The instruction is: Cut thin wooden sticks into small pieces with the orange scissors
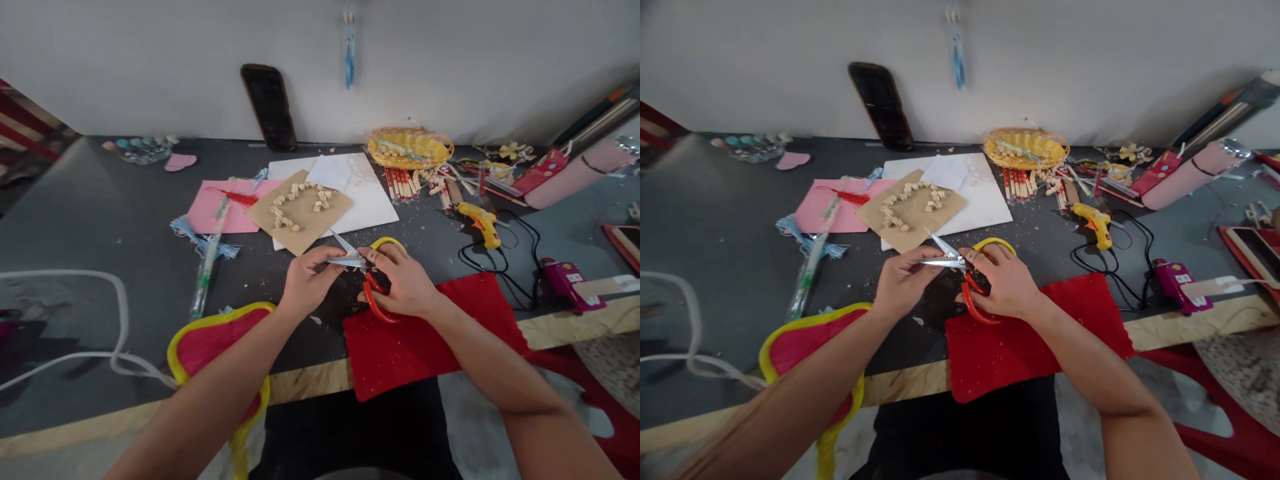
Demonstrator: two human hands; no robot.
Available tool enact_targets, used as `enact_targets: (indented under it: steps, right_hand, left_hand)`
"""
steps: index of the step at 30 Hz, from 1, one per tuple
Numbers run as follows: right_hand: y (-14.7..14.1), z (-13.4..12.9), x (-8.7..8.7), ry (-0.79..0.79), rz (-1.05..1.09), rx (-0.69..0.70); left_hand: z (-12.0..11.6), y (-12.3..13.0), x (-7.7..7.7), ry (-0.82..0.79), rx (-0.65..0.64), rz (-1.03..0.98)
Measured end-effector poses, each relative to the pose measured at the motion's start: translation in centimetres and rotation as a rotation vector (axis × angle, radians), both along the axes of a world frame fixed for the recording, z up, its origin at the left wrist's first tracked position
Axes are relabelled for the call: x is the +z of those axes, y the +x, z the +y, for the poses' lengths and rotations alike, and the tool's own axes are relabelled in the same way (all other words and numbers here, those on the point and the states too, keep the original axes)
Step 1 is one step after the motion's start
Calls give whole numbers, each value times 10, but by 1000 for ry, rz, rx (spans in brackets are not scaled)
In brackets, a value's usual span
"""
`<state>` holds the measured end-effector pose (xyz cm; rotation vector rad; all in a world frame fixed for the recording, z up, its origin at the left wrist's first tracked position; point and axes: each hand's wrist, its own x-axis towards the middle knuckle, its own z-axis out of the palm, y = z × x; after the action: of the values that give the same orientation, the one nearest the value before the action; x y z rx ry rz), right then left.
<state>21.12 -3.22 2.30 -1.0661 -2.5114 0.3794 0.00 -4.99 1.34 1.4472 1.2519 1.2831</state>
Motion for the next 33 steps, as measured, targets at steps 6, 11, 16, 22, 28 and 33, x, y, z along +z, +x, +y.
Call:
enact_targets:
  steps: [6,11,16,22,28,33]
  right_hand:
    - [0,1,-2,-5,6,8]
    - [1,1,-2,-19,37,36]
    - [1,1,0,-21,41,27]
    - [0,0,-2,-47,21,26]
    - [-1,-3,-1,-51,-8,12]
    - [-3,-5,-1,-48,-14,-17]
  left_hand:
    - [-1,0,6,-23,-42,18]
    - [-1,2,7,-21,-44,-10]
    - [-1,2,3,-20,-46,-29]
    - [0,0,4,-5,-54,3]
    - [0,0,1,-13,-46,-30]
    - [-1,1,0,-45,-36,-72]
